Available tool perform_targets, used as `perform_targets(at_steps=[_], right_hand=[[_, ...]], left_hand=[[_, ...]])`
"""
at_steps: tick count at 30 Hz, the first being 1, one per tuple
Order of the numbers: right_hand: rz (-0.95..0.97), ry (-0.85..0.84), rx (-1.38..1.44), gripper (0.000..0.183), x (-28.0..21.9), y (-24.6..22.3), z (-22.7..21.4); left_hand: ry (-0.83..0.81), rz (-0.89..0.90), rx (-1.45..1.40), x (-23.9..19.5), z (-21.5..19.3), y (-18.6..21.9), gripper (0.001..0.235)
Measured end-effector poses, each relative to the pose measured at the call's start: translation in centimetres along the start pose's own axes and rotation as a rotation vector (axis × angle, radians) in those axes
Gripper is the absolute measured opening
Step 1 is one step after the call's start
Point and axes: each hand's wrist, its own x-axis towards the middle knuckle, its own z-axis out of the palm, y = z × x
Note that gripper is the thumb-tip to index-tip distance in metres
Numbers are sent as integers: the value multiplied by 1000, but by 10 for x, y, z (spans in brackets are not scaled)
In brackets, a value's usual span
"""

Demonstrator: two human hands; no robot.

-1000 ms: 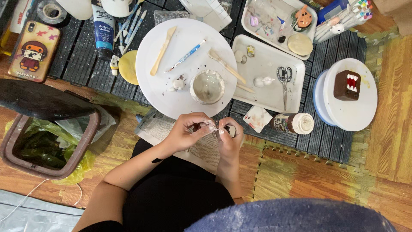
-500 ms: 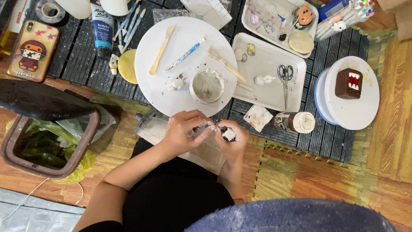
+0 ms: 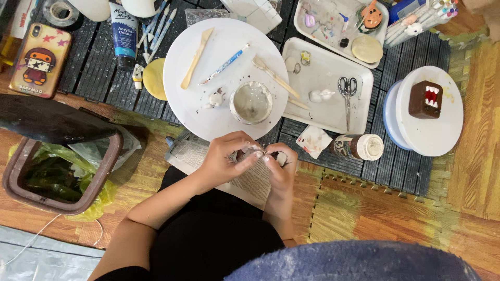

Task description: The person sits on the floor and shapes small pieces of white clay by hand, occasionally dipping them into a container of liquid. They use scissors to trim a piece of clay and continue molding the material into small forms.

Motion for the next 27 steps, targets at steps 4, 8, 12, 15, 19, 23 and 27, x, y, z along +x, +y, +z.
perform_targets(at_steps=[4,8,12,15,19,23,27], right_hand=[[-30,29,-156,13,3,-11,11],[-114,54,-302,12,6,-22,24],[-161,83,-417,13,4,-26,28],[-106,68,-323,12,3,-24,24],[-99,57,-131,10,3,-22,16],[-94,91,-251,9,4,-27,17],[-94,79,-295,11,4,-34,27]], left_hand=[[12,-45,14,0,0,-2,17],[49,67,172,-1,0,2,18],[102,294,540,-3,0,9,24],[98,364,627,-3,-1,10,25],[99,220,525,-3,-3,2,19],[44,2,45,-7,-7,-8,16],[27,-230,-226,-6,-2,-16,14]])
